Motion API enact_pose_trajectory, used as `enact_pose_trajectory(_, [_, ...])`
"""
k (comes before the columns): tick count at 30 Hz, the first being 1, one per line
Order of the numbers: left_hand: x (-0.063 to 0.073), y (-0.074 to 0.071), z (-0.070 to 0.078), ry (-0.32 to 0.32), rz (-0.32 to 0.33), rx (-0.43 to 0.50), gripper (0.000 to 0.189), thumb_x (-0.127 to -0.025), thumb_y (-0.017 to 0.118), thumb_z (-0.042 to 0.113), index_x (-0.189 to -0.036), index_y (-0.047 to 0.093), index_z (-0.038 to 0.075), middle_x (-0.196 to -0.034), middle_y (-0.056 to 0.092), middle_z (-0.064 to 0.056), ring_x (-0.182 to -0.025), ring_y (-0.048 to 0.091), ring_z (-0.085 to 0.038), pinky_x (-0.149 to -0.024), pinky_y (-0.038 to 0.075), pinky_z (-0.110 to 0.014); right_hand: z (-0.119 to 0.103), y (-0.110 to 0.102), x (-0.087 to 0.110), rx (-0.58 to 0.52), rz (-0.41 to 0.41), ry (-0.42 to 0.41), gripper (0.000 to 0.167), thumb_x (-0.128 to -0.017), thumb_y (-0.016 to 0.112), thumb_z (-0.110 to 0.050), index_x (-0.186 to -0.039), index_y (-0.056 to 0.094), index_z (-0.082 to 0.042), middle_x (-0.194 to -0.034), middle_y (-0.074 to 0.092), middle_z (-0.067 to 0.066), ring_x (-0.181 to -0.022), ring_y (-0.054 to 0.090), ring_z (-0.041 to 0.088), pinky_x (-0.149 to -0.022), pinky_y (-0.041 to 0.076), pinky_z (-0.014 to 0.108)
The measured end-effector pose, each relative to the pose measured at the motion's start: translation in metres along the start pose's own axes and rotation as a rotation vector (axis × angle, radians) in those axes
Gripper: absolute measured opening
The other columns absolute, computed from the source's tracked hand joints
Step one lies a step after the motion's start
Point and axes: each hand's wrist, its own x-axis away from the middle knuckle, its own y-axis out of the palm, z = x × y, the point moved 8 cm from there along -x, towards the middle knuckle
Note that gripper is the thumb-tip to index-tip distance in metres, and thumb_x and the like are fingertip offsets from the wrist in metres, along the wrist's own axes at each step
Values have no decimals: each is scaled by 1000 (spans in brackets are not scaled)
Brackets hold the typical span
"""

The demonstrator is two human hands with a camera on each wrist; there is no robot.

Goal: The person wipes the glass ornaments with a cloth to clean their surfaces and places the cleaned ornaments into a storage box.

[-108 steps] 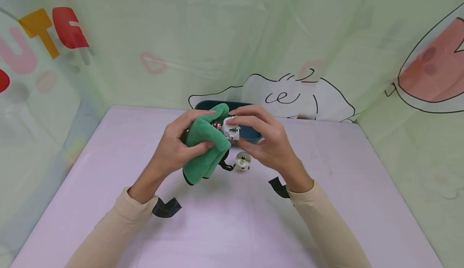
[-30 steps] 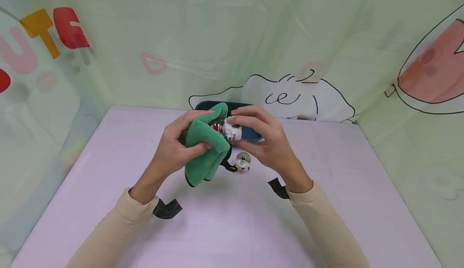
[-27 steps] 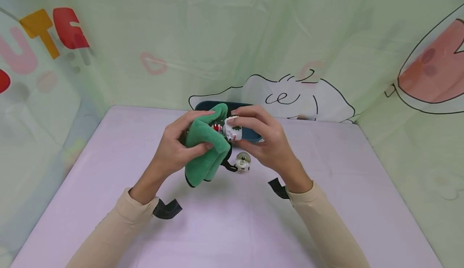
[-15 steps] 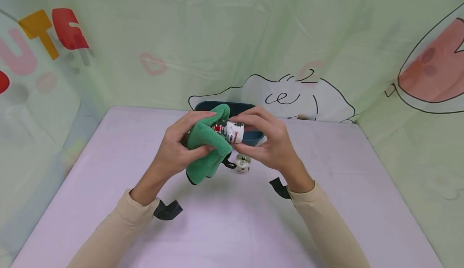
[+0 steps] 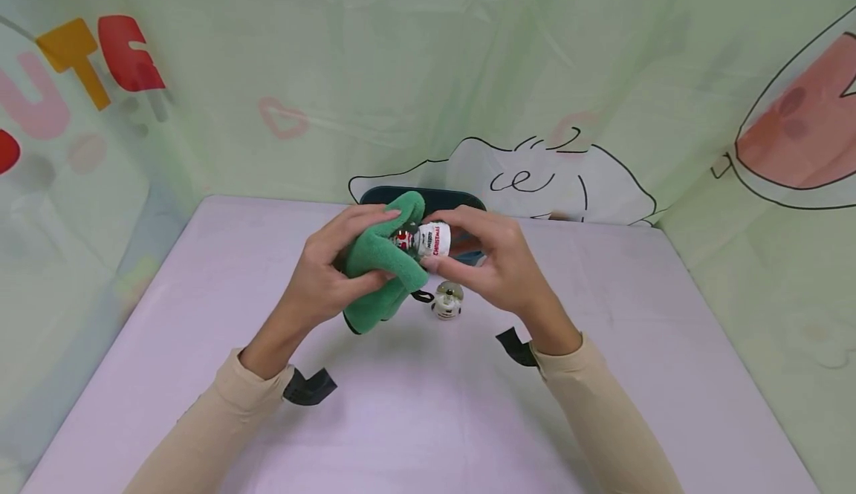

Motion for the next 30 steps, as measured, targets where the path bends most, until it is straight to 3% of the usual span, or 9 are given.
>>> enact_pose_trajectory(6, [0,-1,2,20,11,0,60,-76,79,-8,-133,63,2,-135,61,-16,-126,56,-30,-102,49,-35,5,1,1,-46,-13,83,31,-89,75,-7,-120,70,-6,-104,71,1,-85,69,15,-72,62,33])
enact_pose_trajectory(12, [-1,-2,0,-22,33,19,60,-78,78,-10,-135,62,1,-133,62,-13,-122,58,-27,-95,54,-33,4,2,0,-49,17,92,43,-88,78,-4,-129,65,-5,-109,70,5,-90,70,18,-74,62,34])
enact_pose_trajectory(20, [1,-4,-6,-67,44,-1,60,-80,78,-8,-136,61,3,-132,63,-10,-115,60,-24,-91,56,-32,-5,-1,-1,49,78,-32,60,-75,84,10,-129,62,2,-117,66,11,-100,68,20,-82,61,35])
enact_pose_trajectory(30, [2,-5,-12,-99,44,-2,60,-82,77,-7,-138,61,6,-131,63,-7,-112,61,-23,-89,57,-32,-17,1,-2,189,86,-242,54,-76,83,12,-126,62,7,-123,64,19,-114,63,27,-97,54,30])
